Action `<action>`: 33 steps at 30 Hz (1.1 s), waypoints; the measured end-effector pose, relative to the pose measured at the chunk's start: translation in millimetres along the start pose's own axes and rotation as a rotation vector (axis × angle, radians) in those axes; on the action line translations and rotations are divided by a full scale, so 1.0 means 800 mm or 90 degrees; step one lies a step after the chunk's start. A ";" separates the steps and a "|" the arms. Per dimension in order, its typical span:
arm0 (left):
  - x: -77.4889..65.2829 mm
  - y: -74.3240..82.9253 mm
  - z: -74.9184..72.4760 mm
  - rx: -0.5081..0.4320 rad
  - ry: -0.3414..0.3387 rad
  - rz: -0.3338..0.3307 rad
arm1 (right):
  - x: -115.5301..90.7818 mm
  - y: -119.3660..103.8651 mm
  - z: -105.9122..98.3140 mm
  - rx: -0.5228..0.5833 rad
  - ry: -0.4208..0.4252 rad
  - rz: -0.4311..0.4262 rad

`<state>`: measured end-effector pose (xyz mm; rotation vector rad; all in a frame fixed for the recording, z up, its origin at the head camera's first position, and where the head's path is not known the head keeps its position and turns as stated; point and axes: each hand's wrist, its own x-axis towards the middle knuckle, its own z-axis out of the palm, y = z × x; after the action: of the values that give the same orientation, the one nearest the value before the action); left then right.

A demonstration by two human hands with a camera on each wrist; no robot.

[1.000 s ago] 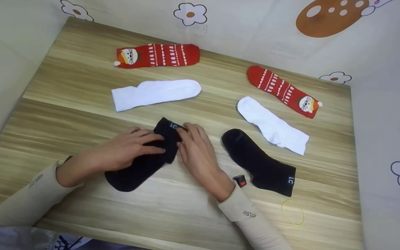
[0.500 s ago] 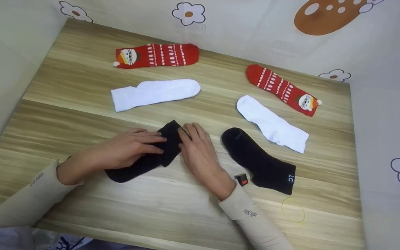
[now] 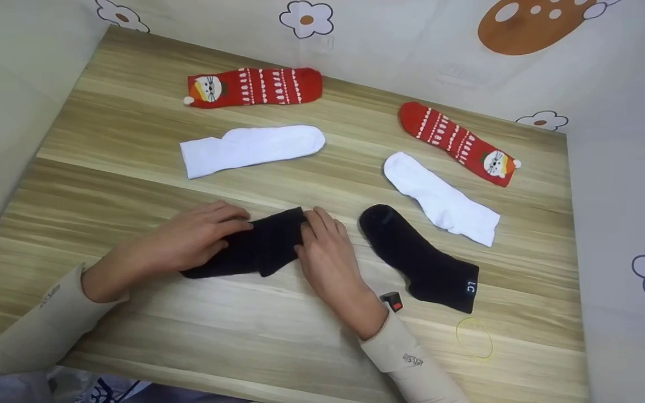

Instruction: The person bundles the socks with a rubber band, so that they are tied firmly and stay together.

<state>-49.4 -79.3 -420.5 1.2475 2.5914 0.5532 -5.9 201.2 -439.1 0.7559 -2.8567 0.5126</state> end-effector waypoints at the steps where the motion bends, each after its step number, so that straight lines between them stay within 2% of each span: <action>1: 0.000 0.000 0.000 -0.003 -0.002 -0.004 | -0.003 0.000 0.000 -0.001 0.007 0.001; 7: -0.003 -0.003 -0.002 -0.030 -0.024 -0.040 | -0.023 0.004 -0.002 -0.004 0.043 0.001; 16: -0.004 -0.007 -0.003 -0.036 -0.017 -0.056 | -0.047 0.011 -0.009 -0.005 0.077 0.008; 24: -0.003 -0.006 -0.001 -0.036 -0.015 -0.074 | -0.066 0.014 -0.018 -0.016 0.067 0.063; 33: -0.001 -0.003 0.008 -0.011 0.009 -0.094 | -0.081 0.017 -0.026 -0.026 0.062 0.126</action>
<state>-48.5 -79.9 -427.3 1.0390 2.6571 0.5553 44.0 249.3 -438.2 0.4309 -2.8550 0.4992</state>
